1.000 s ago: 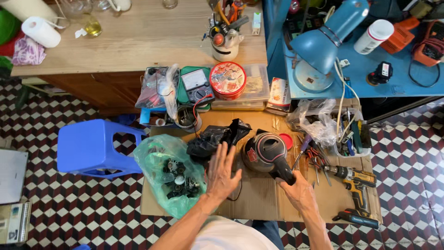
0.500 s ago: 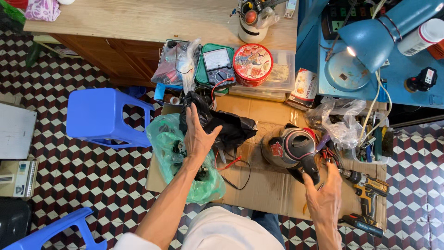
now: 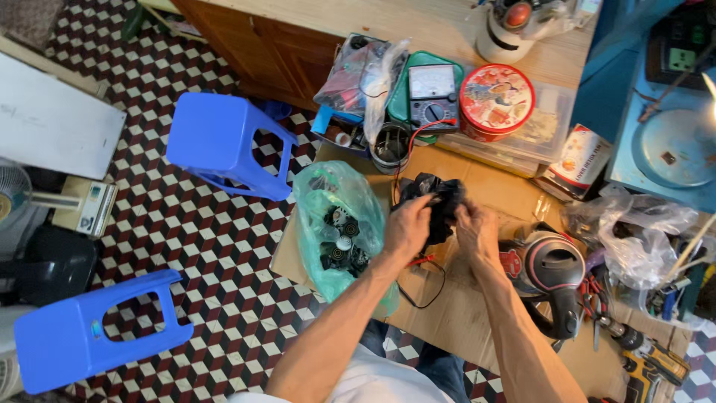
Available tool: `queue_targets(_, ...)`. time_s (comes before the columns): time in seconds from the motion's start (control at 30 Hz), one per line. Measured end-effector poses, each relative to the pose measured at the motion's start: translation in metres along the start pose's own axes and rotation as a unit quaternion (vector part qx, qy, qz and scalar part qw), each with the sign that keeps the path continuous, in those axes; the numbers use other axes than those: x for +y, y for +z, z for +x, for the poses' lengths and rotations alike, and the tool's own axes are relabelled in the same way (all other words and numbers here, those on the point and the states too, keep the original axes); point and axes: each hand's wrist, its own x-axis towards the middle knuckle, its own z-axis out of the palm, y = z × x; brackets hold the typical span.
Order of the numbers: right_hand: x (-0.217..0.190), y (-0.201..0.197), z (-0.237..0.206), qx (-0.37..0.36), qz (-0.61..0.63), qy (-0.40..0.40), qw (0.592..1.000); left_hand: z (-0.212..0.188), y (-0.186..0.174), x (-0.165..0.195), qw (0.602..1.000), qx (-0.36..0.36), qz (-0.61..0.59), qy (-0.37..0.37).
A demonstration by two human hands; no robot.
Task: The person disassembles a stainless steel electric kettle by removing screws from the handle and base, then reassembles it by aligning the lid and handle and fastening screws. They use a cordless drill, screwdriver, and pliers to remove and install screws and manipulate the kettle components.
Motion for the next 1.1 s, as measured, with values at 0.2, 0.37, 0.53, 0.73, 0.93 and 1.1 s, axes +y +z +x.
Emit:
queue_targets(0.2, -0.049, -0.032, 0.012, 0.096, -0.058, -0.152, 0.982, 0.02, 0.006, 0.076, 0.989, 0.037, -0.128, 0.064)
queue_targets(0.37, -0.075, -0.025, -0.007, 0.111, -0.342, -0.214, 0.908, -0.027, -0.047, 0.063, 0.992, 0.025, -0.11, 0.059)
queue_targets(0.53, -0.023, 0.004, -0.094, 0.02, -0.319, 0.015, 0.947, -0.131, -0.174, -0.03, 0.975, 0.1, 0.161, -0.116)
queue_targets(0.73, 0.065, 0.098, -0.106, -0.18, -0.289, 0.19, 0.921, -0.145, -0.174, -0.093, 0.918, -0.096, 0.312, -0.224)
queue_targets(0.93, 0.019, 0.162, -0.126, -0.286, -0.34, -0.194, 0.875, -0.081, -0.147, -0.111, 0.986, 0.046, 0.157, -0.033)
queue_targets(1.1, -0.053, 0.123, -0.099, -0.331, -0.377, -0.289, 0.816, -0.023, -0.119, -0.099, 0.995, -0.058, 0.078, -0.02)
